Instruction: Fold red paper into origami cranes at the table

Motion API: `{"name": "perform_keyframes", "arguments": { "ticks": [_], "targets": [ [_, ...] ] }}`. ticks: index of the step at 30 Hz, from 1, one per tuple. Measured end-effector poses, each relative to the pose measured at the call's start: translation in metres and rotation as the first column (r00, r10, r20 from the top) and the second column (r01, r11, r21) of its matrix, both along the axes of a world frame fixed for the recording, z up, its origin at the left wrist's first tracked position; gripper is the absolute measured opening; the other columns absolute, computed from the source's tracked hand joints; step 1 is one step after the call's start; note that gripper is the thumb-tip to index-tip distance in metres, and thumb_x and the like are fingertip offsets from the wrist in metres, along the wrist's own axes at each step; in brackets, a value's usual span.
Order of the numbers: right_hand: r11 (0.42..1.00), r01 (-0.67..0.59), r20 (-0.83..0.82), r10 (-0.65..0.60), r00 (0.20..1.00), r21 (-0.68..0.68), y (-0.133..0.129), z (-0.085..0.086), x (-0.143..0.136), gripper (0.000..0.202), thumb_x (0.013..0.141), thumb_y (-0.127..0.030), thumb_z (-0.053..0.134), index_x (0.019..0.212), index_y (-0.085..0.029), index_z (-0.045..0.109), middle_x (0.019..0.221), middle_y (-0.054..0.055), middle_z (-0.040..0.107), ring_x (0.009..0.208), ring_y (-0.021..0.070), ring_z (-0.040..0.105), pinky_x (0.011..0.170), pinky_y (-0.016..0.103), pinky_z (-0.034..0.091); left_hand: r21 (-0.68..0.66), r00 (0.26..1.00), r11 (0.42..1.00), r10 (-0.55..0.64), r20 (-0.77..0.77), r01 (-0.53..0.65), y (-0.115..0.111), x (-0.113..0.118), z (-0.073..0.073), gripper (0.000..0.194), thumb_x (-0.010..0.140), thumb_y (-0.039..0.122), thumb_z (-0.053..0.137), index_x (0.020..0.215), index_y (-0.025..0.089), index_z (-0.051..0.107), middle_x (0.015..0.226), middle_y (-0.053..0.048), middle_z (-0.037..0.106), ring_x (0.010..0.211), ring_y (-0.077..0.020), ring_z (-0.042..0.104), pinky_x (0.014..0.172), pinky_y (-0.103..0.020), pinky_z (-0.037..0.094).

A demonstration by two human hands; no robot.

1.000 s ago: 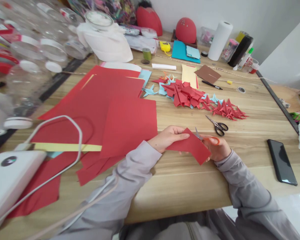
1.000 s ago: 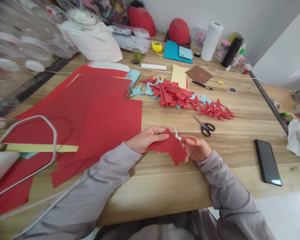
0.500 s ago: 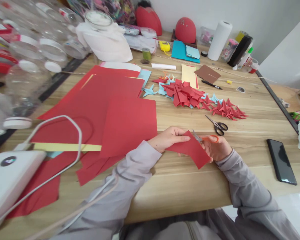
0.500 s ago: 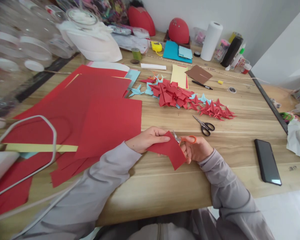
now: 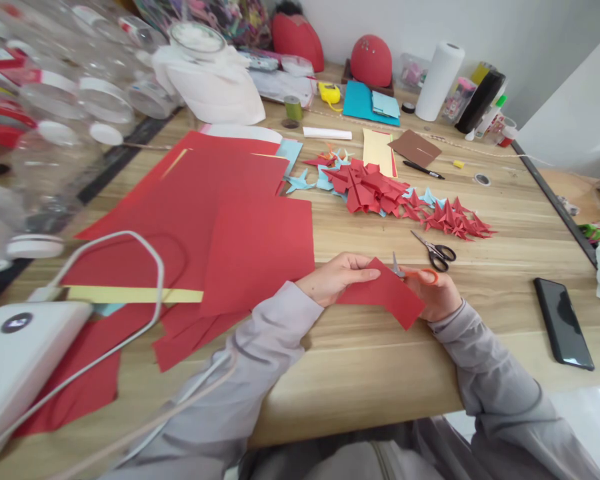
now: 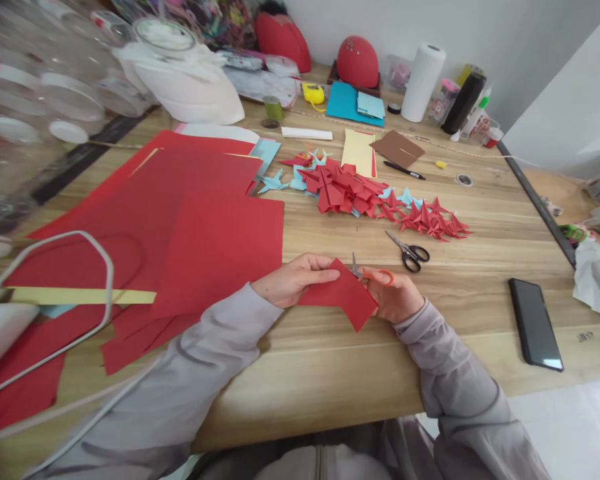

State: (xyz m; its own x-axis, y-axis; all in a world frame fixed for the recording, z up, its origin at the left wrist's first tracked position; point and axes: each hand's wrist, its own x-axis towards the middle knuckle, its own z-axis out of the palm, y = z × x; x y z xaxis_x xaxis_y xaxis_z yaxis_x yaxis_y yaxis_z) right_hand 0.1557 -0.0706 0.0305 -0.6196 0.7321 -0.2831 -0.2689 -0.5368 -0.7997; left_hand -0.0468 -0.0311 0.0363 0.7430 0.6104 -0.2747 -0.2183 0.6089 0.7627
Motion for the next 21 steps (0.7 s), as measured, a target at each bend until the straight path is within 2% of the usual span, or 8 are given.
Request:
{"name": "perform_keyframes", "arguments": {
  "ticks": [3, 5, 13, 18, 21],
  "targets": [
    [0.997, 0.007, -0.155, -0.019, 0.988, -0.077, 0.0, -0.0001, -0.0016, 0.035, 0.068, -0.048, 0.059, 0.091, -0.022, 0.055, 0.07, 0.001, 0.058, 0.054, 0.0121, 0.052, 0.049, 0.024, 0.043, -0.001, 1.0, 1.0, 0.007, 0.009, -0.007, 0.0001, 0.0, 0.0022, 0.025, 0.066, 0.025, 0.074, 0.085, 0.009, 0.07, 0.076, -0.008, 0.071, 0.069, -0.0134, 0.065, 0.071, -0.024, 0.048],
    [0.996, -0.005, -0.191, -0.011, 0.982, -0.084, -0.0003, 0.0005, -0.0028, 0.032, 0.068, -0.045, 0.06, 0.088, -0.021, 0.055, 0.066, -0.001, 0.056, 0.051, 0.0105, 0.049, 0.049, 0.023, 0.042, 0.005, 1.0, 1.0, 0.007, 0.016, -0.007, 0.0003, -0.0003, 0.003, 0.023, 0.066, 0.025, 0.074, 0.082, 0.009, 0.07, 0.074, -0.007, 0.071, 0.066, -0.0124, 0.064, 0.07, -0.023, 0.048],
    [0.999, 0.023, -0.214, -0.029, 0.976, -0.034, -0.0043, 0.0033, -0.0056, 0.036, 0.068, -0.039, 0.059, 0.096, -0.019, 0.049, 0.078, 0.002, 0.06, 0.062, 0.0128, 0.056, 0.057, 0.026, 0.045, 0.039, 0.999, 0.999, 0.027, 0.028, -0.028, -0.0006, -0.0026, 0.0059, 0.019, 0.065, 0.025, 0.074, 0.076, 0.01, 0.07, 0.072, -0.006, 0.07, 0.065, -0.0123, 0.063, 0.068, -0.023, 0.048],
    [1.0, -0.002, -0.22, 0.0, 0.975, -0.011, -0.0055, 0.0034, -0.0059, 0.035, 0.069, -0.04, 0.056, 0.094, -0.018, 0.049, 0.077, 0.003, 0.059, 0.062, 0.0134, 0.055, 0.055, 0.026, 0.044, 0.024, 1.0, 1.0, 0.016, 0.026, -0.017, -0.0006, -0.0038, 0.0066, 0.022, 0.062, 0.026, 0.076, 0.075, 0.009, 0.069, 0.07, -0.006, 0.07, 0.062, -0.0113, 0.063, 0.065, -0.021, 0.048],
    [1.0, -0.006, -0.145, 0.005, 0.989, -0.009, -0.0053, 0.0023, -0.0046, 0.036, 0.07, -0.045, 0.053, 0.094, -0.019, 0.049, 0.076, 0.002, 0.058, 0.059, 0.0129, 0.052, 0.054, 0.027, 0.043, 0.02, 1.0, 1.0, 0.022, 0.018, -0.023, -0.0006, -0.0029, 0.0033, 0.023, 0.062, 0.027, 0.076, 0.075, 0.009, 0.069, 0.07, -0.007, 0.07, 0.063, -0.0125, 0.064, 0.064, -0.021, 0.048]
  ]
}}
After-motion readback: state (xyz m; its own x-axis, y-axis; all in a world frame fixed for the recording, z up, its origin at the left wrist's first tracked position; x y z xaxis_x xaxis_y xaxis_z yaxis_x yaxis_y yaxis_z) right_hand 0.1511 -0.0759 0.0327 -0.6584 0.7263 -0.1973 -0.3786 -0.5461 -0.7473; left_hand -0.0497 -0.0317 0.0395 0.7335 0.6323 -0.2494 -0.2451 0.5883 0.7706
